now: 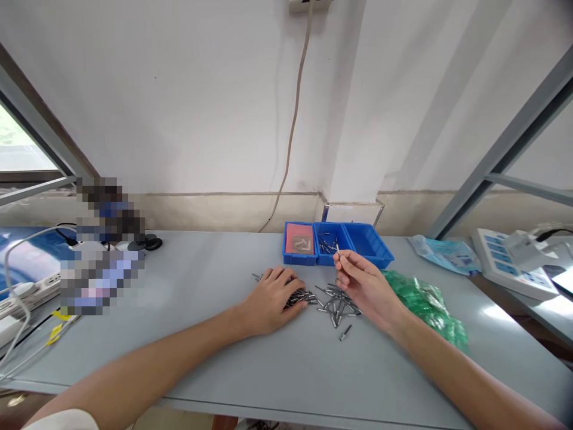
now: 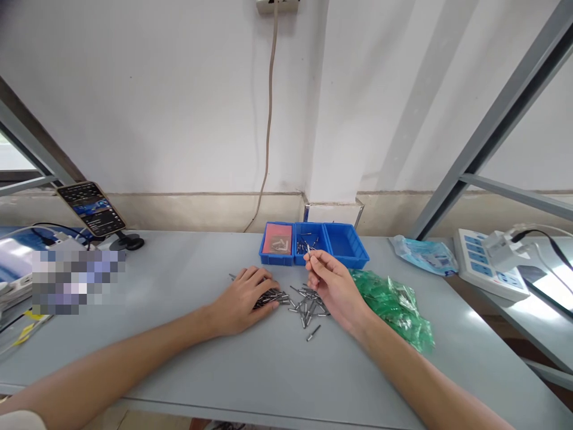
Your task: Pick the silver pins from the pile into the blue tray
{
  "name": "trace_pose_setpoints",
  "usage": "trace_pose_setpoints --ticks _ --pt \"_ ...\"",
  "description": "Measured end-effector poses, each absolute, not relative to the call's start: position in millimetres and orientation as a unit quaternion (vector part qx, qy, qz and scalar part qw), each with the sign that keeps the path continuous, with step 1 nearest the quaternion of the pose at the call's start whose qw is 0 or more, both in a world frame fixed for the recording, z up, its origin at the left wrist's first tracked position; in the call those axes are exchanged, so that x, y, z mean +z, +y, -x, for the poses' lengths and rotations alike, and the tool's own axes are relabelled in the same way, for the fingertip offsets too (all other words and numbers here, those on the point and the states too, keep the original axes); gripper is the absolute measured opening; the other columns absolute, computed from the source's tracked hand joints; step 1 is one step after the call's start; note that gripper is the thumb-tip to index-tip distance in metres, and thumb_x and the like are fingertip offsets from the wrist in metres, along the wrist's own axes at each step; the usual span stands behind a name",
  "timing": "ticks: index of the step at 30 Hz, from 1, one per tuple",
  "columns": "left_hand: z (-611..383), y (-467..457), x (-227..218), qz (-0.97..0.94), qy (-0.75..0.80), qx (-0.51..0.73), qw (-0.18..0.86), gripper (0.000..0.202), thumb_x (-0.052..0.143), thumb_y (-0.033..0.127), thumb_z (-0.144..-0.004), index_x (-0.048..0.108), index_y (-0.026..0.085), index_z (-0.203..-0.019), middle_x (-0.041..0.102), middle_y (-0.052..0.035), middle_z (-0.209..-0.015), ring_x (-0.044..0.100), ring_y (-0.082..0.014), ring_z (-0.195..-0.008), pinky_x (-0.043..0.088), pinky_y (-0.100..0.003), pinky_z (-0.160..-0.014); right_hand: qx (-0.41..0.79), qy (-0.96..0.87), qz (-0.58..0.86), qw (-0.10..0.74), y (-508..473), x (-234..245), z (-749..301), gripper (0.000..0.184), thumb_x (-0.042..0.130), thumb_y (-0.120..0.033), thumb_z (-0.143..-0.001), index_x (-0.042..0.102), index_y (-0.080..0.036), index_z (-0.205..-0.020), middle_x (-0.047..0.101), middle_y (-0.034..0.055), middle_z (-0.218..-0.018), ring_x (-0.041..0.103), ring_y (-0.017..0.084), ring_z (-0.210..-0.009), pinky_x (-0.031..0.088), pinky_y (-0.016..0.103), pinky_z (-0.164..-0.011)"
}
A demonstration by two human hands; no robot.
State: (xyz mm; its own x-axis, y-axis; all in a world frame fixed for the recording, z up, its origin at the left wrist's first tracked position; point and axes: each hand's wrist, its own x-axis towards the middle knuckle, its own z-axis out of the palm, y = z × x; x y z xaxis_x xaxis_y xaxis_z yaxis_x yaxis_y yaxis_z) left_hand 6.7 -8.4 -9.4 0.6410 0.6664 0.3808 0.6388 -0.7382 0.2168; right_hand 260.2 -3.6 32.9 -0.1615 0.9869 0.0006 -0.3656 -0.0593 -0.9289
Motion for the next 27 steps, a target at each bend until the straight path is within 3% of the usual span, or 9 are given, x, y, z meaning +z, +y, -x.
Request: trace_pose_setpoints --ticks 12,20,27 --pt "-5.7 -8.1 -7.9 -0.905 0.361 0.219 0.053 0.027 0.056 0.044 -0.108 0.062 0.025 -0.125 0.063 -0.0074 -0.122 0.055 -0.0264 -0.107 0.043 -0.044 -0.093 0.555 -0.477 0.42 0.536 -1.6 28.0 -261.8 0.032 0.079 -0.051 -0.09 0.078 -0.024 -0.106 0.056 0.0018 -0.094 0.042 0.011 -0.068 0.04 0.026 -0.06" --pt "-5.1 -8.2 -7.9 -0.904 0.359 0.223 0.066 0.025 0.057 0.043 -0.107 0.061 0.025 -0.125 0.062 -0.0069 -0.122 0.056 -0.0264 -0.107 0.043 -0.043 -0.093 0.472 -0.542 0.455 0.525 -0.7 24.0 -261.1 0.037 0.073 -0.058 -0.092 0.071 -0.023 -0.105 0.062 0.0034 -0.096 0.048 0.014 -0.067 0.042 0.03 -0.062" --pt "-5.2 -8.1 -7.5 -0.905 0.358 0.221 0.065 0.024 0.058 0.042 -0.107 0.061 0.024 -0.123 0.061 -0.0068 -0.121 0.056 -0.0255 -0.106 0.044 -0.041 -0.091 0.362 -0.617 0.48 0.508 -0.7 22.0 -261.0 0.029 0.071 -0.054 -0.094 0.067 -0.026 -0.099 0.056 -0.0008 -0.078 0.047 0.017 -0.066 0.041 0.031 -0.061"
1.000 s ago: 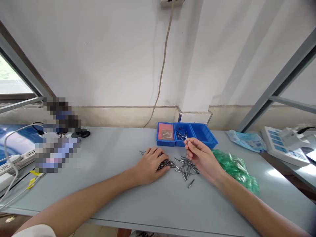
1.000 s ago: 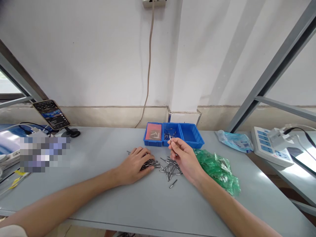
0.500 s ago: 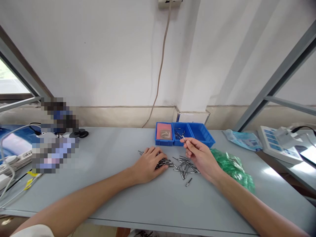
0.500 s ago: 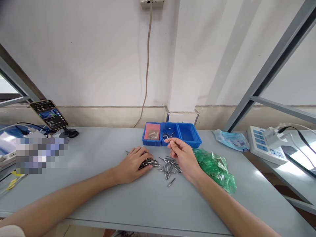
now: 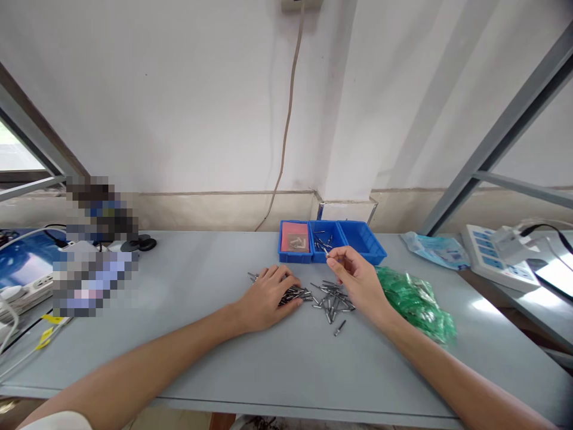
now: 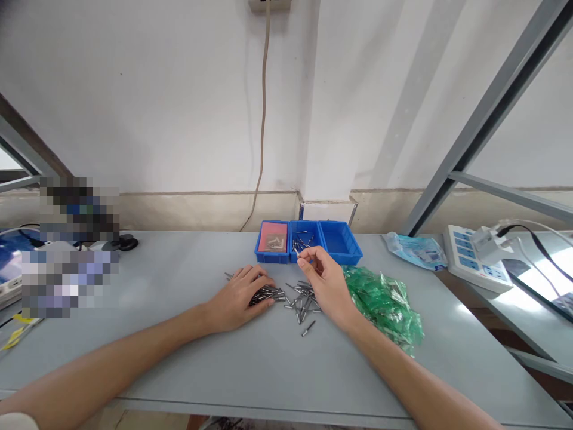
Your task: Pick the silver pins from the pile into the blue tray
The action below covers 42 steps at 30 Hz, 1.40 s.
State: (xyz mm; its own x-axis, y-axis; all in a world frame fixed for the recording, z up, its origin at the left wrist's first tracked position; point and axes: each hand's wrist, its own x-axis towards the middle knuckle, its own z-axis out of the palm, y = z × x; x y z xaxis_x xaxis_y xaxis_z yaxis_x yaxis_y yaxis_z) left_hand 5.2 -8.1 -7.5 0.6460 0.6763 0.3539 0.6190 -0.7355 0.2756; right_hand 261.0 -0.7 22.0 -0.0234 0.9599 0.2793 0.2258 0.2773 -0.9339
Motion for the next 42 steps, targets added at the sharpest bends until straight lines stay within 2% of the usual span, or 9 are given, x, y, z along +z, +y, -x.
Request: trace_pose_setpoints --ticks 9,15,20,23,29,37,42 --pt "-5.4 -8.0 -6.7 -0.907 0.357 0.214 0.062 0.025 0.056 0.043 -0.108 0.062 0.025 -0.123 0.062 -0.0063 -0.116 0.056 -0.0252 -0.103 0.044 -0.04 -0.09 0.362 -0.613 0.473 0.518 -1.4 24.3 -261.3 0.028 0.077 -0.052 -0.089 0.068 -0.026 -0.095 0.061 0.0019 -0.085 0.05 0.018 -0.071 0.041 0.032 -0.061" --pt "-5.3 -8.0 -6.6 -0.906 0.359 0.212 0.072 0.024 0.056 0.043 -0.108 0.062 0.025 -0.123 0.062 -0.0064 -0.118 0.056 -0.0253 -0.104 0.044 -0.04 -0.091 0.389 -0.598 0.475 0.515 -3.1 27.0 -260.5 0.031 0.067 -0.056 -0.097 0.069 -0.025 -0.096 0.065 0.0021 -0.092 0.049 0.015 -0.065 0.043 0.032 -0.063" --pt "-5.1 -8.4 -6.5 -0.905 0.361 0.212 0.079 0.024 0.056 0.042 -0.108 0.061 0.024 -0.124 0.062 -0.0063 -0.122 0.055 -0.0253 -0.107 0.043 -0.041 -0.093 0.49 -0.529 0.438 0.537 -4.5 29.8 -260.2 0.036 0.069 -0.059 -0.095 0.07 -0.023 -0.094 0.056 -0.0004 -0.085 0.047 0.012 -0.064 0.041 0.029 -0.061" --pt "-4.9 -8.6 -6.2 -0.906 0.36 0.21 0.08 0.025 0.056 0.043 -0.108 0.062 0.025 -0.124 0.062 -0.0063 -0.121 0.055 -0.0252 -0.107 0.043 -0.041 -0.093 0.512 -0.506 0.425 0.549 -4.3 30.3 -260.6 0.036 0.071 -0.059 -0.094 0.07 -0.023 -0.094 0.053 -0.0011 -0.083 0.046 0.012 -0.064 0.041 0.028 -0.06" --pt "-4.7 -8.5 -6.1 -0.907 0.357 0.211 0.075 0.025 0.056 0.043 -0.108 0.062 0.025 -0.125 0.062 -0.0065 -0.121 0.056 -0.0254 -0.106 0.044 -0.041 -0.093 0.453 -0.535 0.436 0.565 -2.8 29.2 -260.4 0.033 0.071 -0.057 -0.094 0.066 -0.025 -0.102 0.058 -0.0007 -0.091 0.049 0.012 -0.064 0.043 0.028 -0.06" --pt "-4.7 -8.7 -5.1 -0.907 0.354 0.218 0.07 0.025 0.055 0.044 -0.108 0.062 0.025 -0.123 0.063 -0.0065 -0.12 0.056 -0.0249 -0.105 0.044 -0.041 -0.092 0.361 -0.578 0.475 0.557 -3.1 24.3 -260.8 0.034 0.07 -0.059 -0.094 0.057 -0.028 -0.098 0.052 -0.0037 -0.074 0.051 0.015 -0.062 0.043 0.03 -0.058" --pt "-4.5 -8.3 -7.2 -0.906 0.354 0.219 0.072 0.025 0.055 0.043 -0.109 0.061 0.025 -0.125 0.062 -0.0065 -0.121 0.056 -0.025 -0.106 0.044 -0.041 -0.093 0.337 -0.565 0.479 0.581 -2.1 24.2 -263.2 0.033 0.071 -0.057 -0.093 0.054 -0.029 -0.099 0.056 -0.001 -0.084 0.048 0.016 -0.062 0.039 0.032 -0.056"
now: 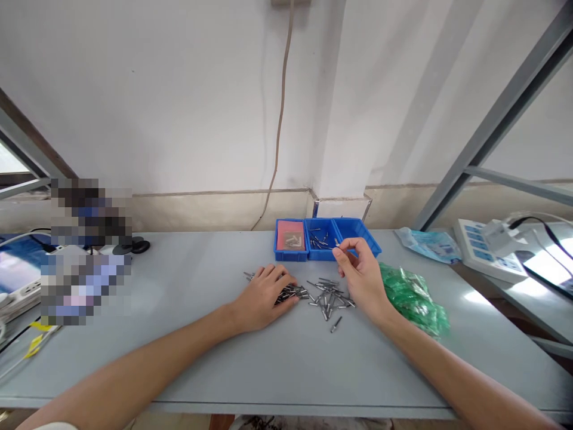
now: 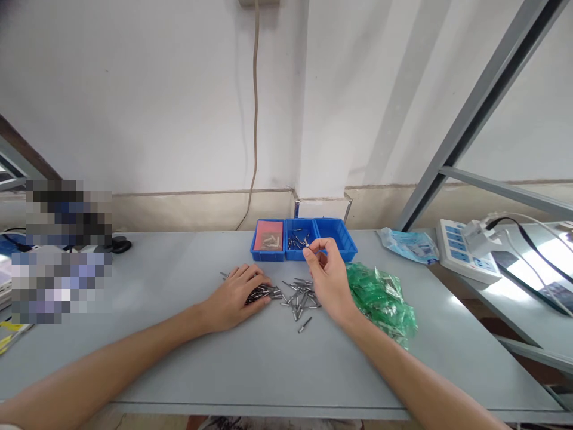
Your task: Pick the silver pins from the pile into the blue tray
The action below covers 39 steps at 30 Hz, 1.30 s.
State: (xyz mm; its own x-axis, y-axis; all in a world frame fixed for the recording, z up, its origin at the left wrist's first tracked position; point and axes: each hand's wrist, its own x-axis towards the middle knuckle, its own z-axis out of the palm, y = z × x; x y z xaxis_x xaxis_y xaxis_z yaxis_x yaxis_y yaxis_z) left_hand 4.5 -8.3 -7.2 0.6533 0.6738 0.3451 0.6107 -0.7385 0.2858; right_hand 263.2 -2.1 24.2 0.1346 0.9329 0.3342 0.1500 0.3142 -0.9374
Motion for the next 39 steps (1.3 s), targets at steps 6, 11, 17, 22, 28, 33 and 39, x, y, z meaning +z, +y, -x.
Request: trace_pose_setpoints --ticks 6,11,17,22,28,33,39 --pt "-4.7 -7.9 -7.2 -0.906 0.355 0.218 0.069 0.026 0.054 0.044 -0.109 0.062 0.025 -0.124 0.062 -0.0067 -0.119 0.057 -0.0252 -0.105 0.045 -0.041 -0.092 0.327 -0.591 0.478 0.562 -2.3 26.1 -261.0 0.03 0.074 -0.052 -0.092 0.057 -0.028 -0.089 0.053 -0.0004 -0.08 0.047 0.019 -0.067 0.039 0.034 -0.062" --pt "-4.7 -8.0 -6.2 -0.908 0.355 0.213 0.069 0.025 0.055 0.043 -0.108 0.062 0.025 -0.124 0.062 -0.0067 -0.12 0.056 -0.0256 -0.105 0.044 -0.041 -0.091 0.252 -0.653 0.481 0.529 -10.6 28.6 -256.5 0.017 0.072 -0.044 -0.095 0.065 -0.029 -0.091 0.058 0.0019 -0.083 0.052 0.022 -0.074 0.042 0.036 -0.069" --pt "-5.1 -8.1 -6.6 -0.908 0.357 0.208 0.072 0.025 0.056 0.043 -0.108 0.061 0.025 -0.125 0.062 -0.0061 -0.121 0.055 -0.0256 -0.106 0.043 -0.042 -0.093 0.197 -0.734 0.455 0.464 -19.2 30.3 -254.4 0.011 0.064 -0.039 -0.101 0.069 -0.03 -0.095 0.062 0.0053 -0.094 0.059 0.024 -0.083 0.045 0.038 -0.073" --pt "-5.4 -8.2 -6.8 -0.908 0.357 0.207 0.07 0.024 0.057 0.042 -0.108 0.061 0.025 -0.125 0.062 -0.006 -0.121 0.055 -0.0255 -0.105 0.043 -0.041 -0.091 0.22 -0.731 0.461 0.453 -16.5 29.0 -254.9 0.012 0.064 -0.04 -0.101 0.07 -0.03 -0.096 0.065 0.0052 -0.094 0.06 0.024 -0.081 0.045 0.038 -0.07" --pt "-5.4 -8.6 -5.2 -0.909 0.358 0.202 0.069 0.024 0.056 0.042 -0.108 0.061 0.025 -0.125 0.062 -0.0058 -0.121 0.055 -0.0258 -0.106 0.043 -0.041 -0.091 0.351 -0.677 0.458 0.458 -12.6 29.4 -257.0 0.023 0.065 -0.05 -0.1 0.072 -0.028 -0.099 0.063 0.0015 -0.083 0.054 0.018 -0.068 0.043 0.034 -0.065" --pt "-4.7 -8.5 -5.2 -0.909 0.359 0.203 0.067 0.025 0.056 0.043 -0.108 0.06 0.025 -0.126 0.062 -0.0058 -0.122 0.055 -0.0255 -0.105 0.043 -0.041 -0.092 0.466 -0.615 0.438 0.461 -8.4 29.1 -260.2 0.031 0.065 -0.055 -0.099 0.073 -0.025 -0.1 0.062 0.0008 -0.088 0.05 0.013 -0.064 0.04 0.03 -0.063" --pt "-4.6 -7.4 -6.1 -0.909 0.358 0.203 0.07 0.025 0.056 0.043 -0.108 0.061 0.026 -0.126 0.062 -0.0058 -0.122 0.055 -0.026 -0.106 0.043 -0.041 -0.093 0.581 -0.513 0.395 0.493 -3.9 28.3 -260.1 0.03 0.073 -0.051 -0.095 0.07 -0.022 -0.092 0.056 -0.0005 -0.089 0.043 0.01 -0.064 0.039 0.027 -0.061"
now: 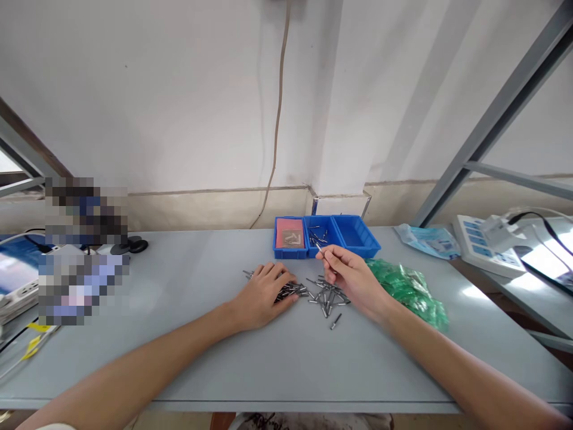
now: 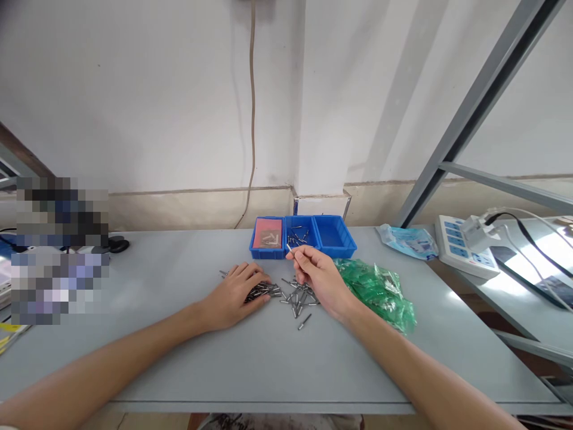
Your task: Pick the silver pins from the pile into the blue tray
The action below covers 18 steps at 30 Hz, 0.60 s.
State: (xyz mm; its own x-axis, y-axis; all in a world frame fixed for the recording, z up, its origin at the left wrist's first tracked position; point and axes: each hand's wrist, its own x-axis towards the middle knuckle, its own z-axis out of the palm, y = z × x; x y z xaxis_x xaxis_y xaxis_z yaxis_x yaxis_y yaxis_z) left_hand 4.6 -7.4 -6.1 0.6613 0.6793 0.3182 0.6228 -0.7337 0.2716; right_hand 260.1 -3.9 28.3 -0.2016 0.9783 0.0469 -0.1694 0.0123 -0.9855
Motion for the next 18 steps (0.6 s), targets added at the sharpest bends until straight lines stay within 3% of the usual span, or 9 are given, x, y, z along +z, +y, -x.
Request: trace_pose_setpoints --ticks 4,8,14,18 --pt "-4.6 -8.1 -4.9 -0.909 0.357 0.202 0.073 0.025 0.055 0.043 -0.108 0.061 0.026 -0.125 0.062 -0.0063 -0.122 0.056 -0.0262 -0.106 0.043 -0.041 -0.092 0.596 -0.487 0.386 0.508 -3.6 30.0 -260.6 0.029 0.076 -0.05 -0.093 0.073 -0.021 -0.096 0.053 -0.0011 -0.087 0.041 0.01 -0.065 0.038 0.025 -0.061" --pt "-4.8 -8.5 -4.4 -0.909 0.357 0.2 0.074 0.025 0.055 0.043 -0.108 0.061 0.025 -0.125 0.062 -0.0063 -0.122 0.055 -0.026 -0.106 0.043 -0.041 -0.092 0.554 -0.519 0.42 0.497 -3.9 29.3 -262.0 0.033 0.074 -0.051 -0.093 0.076 -0.024 -0.111 0.06 0.0015 -0.097 0.045 0.01 -0.067 0.042 0.027 -0.063" --pt "-4.8 -7.9 -5.6 -0.909 0.357 0.2 0.072 0.024 0.055 0.043 -0.108 0.061 0.025 -0.124 0.062 -0.0062 -0.122 0.055 -0.0256 -0.105 0.043 -0.042 -0.092 0.395 -0.616 0.483 0.482 -2.2 23.7 -262.4 0.03 0.067 -0.052 -0.097 0.076 -0.027 -0.11 0.071 0.0039 -0.104 0.051 0.014 -0.066 0.046 0.033 -0.065" --pt "-5.0 -7.7 -4.9 -0.91 0.356 0.201 0.074 0.024 0.056 0.042 -0.108 0.061 0.025 -0.125 0.062 -0.0066 -0.122 0.055 -0.0261 -0.106 0.043 -0.042 -0.092 0.276 -0.67 0.494 0.479 -4.3 23.0 -261.6 0.02 0.065 -0.044 -0.099 0.074 -0.028 -0.105 0.07 0.0034 -0.101 0.058 0.018 -0.075 0.047 0.034 -0.07"
